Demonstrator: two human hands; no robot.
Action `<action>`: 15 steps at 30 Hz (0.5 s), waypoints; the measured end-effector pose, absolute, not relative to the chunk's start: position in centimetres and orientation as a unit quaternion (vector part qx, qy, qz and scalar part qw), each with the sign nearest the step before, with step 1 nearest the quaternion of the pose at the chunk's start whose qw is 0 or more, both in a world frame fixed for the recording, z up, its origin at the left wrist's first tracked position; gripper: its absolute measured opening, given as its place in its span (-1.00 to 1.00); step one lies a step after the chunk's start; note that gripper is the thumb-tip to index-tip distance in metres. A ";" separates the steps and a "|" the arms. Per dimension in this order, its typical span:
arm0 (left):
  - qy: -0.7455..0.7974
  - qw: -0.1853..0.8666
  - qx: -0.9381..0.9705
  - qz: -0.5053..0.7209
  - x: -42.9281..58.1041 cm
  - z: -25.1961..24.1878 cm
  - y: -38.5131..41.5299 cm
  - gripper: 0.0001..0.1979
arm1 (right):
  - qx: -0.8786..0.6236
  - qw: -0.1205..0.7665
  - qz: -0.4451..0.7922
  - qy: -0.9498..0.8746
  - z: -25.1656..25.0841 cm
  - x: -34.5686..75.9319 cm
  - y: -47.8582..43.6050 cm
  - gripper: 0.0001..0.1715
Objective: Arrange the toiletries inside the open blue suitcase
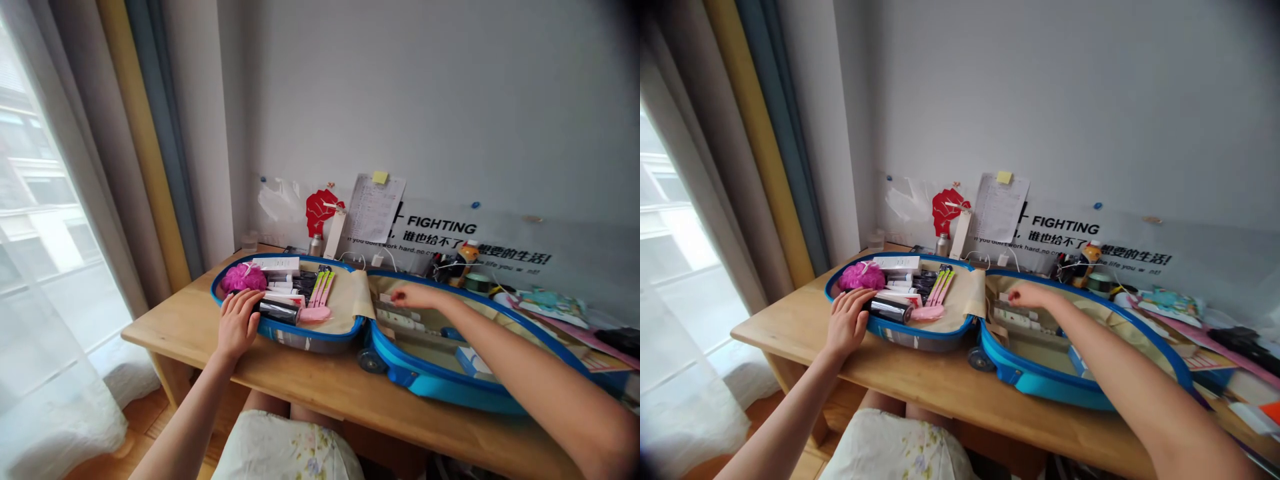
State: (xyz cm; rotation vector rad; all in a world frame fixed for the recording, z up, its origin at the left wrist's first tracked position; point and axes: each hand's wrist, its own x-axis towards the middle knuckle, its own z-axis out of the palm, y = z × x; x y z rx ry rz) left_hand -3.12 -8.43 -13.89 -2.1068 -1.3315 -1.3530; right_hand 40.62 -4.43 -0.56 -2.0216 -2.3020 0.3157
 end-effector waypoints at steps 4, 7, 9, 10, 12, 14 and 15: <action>-0.464 0.153 -0.735 -0.470 -3.2 -13.8 -8.5 -0.53 | -0.653 -0.001 0.130 -0.746 -3.1 43.0 -5.8 -0.89; -0.468 0.151 -0.734 -0.467 -3.2 -13.7 -8.6 -0.53 | -0.653 -0.016 0.139 -0.744 -4.0 43.5 -6.2 -0.89; -0.471 0.152 -0.732 -0.468 -3.3 -13.7 -8.6 -0.52 | -0.659 -0.028 0.138 -0.739 -4.3 43.7 -6.1 -0.89; -0.471 0.153 -0.731 -0.468 -3.3 -13.8 -8.5 -0.52 | -0.664 -0.033 0.136 -0.735 -4.4 43.9 -6.0 -0.88; -0.472 0.155 -0.731 -0.468 -3.3 -13.8 -8.5 -0.51 | -0.675 -0.048 0.132 -0.724 -4.6 44.1 -5.6 -0.82; -0.470 0.157 -0.732 -0.467 -3.3 -13.8 -8.6 -0.51 | -0.687 -0.065 0.127 -0.712 -5.0 44.4 -5.2 -0.75; -0.468 0.158 -0.733 -0.467 -3.3 -13.8 -8.6 -0.52 | -0.693 -0.071 0.120 -0.707 -5.2 44.5 -5.0 -0.70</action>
